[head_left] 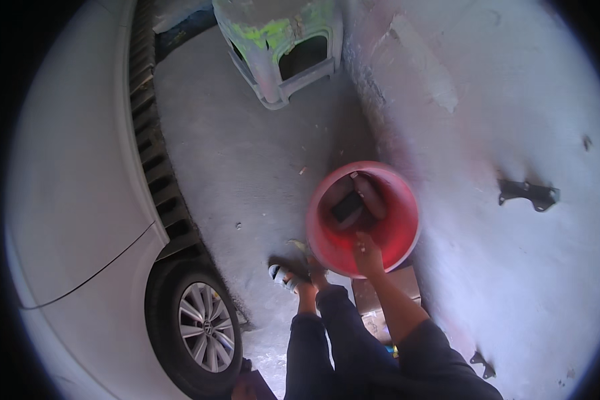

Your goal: The person retrieves a sanding block and water bottle, then sands a yellowed area on the rear quarter panel of a white car while periodically wetting the surface. The person moves around the vehicle to access tools and materials before beginning the sanding.

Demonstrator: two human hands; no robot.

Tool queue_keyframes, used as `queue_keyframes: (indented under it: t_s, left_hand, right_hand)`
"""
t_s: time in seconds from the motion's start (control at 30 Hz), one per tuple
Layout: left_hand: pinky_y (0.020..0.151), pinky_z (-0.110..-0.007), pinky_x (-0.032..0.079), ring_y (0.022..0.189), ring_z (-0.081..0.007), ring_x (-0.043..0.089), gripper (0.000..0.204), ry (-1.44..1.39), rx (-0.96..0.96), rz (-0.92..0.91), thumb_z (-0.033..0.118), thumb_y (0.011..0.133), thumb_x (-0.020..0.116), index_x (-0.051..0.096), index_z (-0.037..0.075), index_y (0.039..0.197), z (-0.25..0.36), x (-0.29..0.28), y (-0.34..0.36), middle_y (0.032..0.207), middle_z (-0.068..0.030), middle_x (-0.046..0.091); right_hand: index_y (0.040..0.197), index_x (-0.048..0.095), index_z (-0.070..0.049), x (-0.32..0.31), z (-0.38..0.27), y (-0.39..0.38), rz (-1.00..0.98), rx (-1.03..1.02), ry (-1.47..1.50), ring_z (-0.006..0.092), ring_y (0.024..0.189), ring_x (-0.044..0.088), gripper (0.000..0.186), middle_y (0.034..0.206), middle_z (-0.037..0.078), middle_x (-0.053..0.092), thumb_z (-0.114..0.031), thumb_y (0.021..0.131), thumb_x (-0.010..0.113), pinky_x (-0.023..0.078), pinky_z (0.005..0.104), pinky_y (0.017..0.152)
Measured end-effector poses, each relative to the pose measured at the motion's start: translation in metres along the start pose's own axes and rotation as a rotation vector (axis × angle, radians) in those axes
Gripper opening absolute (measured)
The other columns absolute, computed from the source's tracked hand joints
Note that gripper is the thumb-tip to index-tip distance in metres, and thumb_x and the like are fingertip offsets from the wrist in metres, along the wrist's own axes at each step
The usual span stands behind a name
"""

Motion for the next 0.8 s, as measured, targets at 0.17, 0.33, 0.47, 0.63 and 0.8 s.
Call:
queue_keyframes:
  t_s: [0.17, 0.33, 0.47, 0.63, 0.8]
  left_hand:
    - [0.117, -0.041, 0.033, 0.140, -0.0355, 0.043, 0.059, 0.019, -0.159, -0.459, 0.049, 0.097, 0.050, 0.052, 0.013, 0.144, -0.114, 0.090, -0.011, 0.148, -0.0223, 0.048]
    - [0.100, -0.048, 0.043, 0.116, -0.0402, 0.056, 0.036, 0.047, -0.211, -0.257, 0.033, 0.097, 0.053, 0.063, 0.005, 0.119, -0.131, 0.105, -0.017, 0.127, -0.0180, 0.062]
    - [0.096, -0.049, 0.046, 0.110, -0.0405, 0.060, 0.031, -0.058, -0.384, -0.278, 0.027, 0.096, 0.054, 0.065, 0.004, 0.113, -0.155, 0.109, -0.042, 0.118, -0.0179, 0.066]
    - [0.091, -0.049, 0.050, 0.101, -0.0408, 0.064, 0.026, 0.206, -0.061, -0.264, 0.025, 0.094, 0.055, 0.066, 0.008, 0.111, -0.154, 0.123, -0.045, 0.108, -0.0191, 0.069]
    - [0.086, -0.049, 0.052, 0.097, -0.0412, 0.065, 0.024, -0.046, -0.319, -0.218, 0.025, 0.093, 0.056, 0.067, 0.012, 0.110, -0.147, 0.118, -0.038, 0.105, -0.0187, 0.069]
  right_hand:
    - [0.132, 0.052, -0.002, 0.067, 0.095, 0.107, 0.104, 0.157, -0.103, 0.0420, 0.099, 0.067, 0.049, 0.105, 0.024, 0.068, -0.021, 0.088, 0.064, 0.053, 0.0467, 0.087]
    - [0.148, 0.027, -0.003, 0.105, 0.190, 0.132, 0.198, 0.628, -0.203, 0.0459, 0.123, 0.054, 0.096, 0.134, 0.029, 0.053, -0.041, 0.076, 0.078, 0.044, 0.0511, 0.104]
    - [0.146, 0.032, -0.005, 0.137, 0.184, 0.120, 0.353, 0.899, -0.281, 0.0461, 0.125, 0.054, 0.110, 0.139, 0.030, 0.049, -0.056, 0.064, 0.084, 0.045, 0.0516, 0.105]
    - [0.156, 0.007, -0.010, 0.147, 0.198, 0.122, 0.469, 0.979, -0.189, 0.0477, 0.135, 0.039, 0.130, 0.146, 0.030, 0.034, -0.058, 0.063, 0.084, 0.039, 0.0527, 0.110]
    - [0.155, 0.009, -0.009, 0.152, 0.196, 0.122, 0.432, 0.908, -0.028, 0.0485, 0.132, 0.043, 0.121, 0.147, 0.030, 0.034, -0.053, 0.068, 0.080, 0.042, 0.0539, 0.106]
Point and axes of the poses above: each hand's wrist, its own y-axis towards the middle knuckle, its own x-axis out of the palm, z = x × y, the point moved 10 cm from there along y, towards the middle knuckle
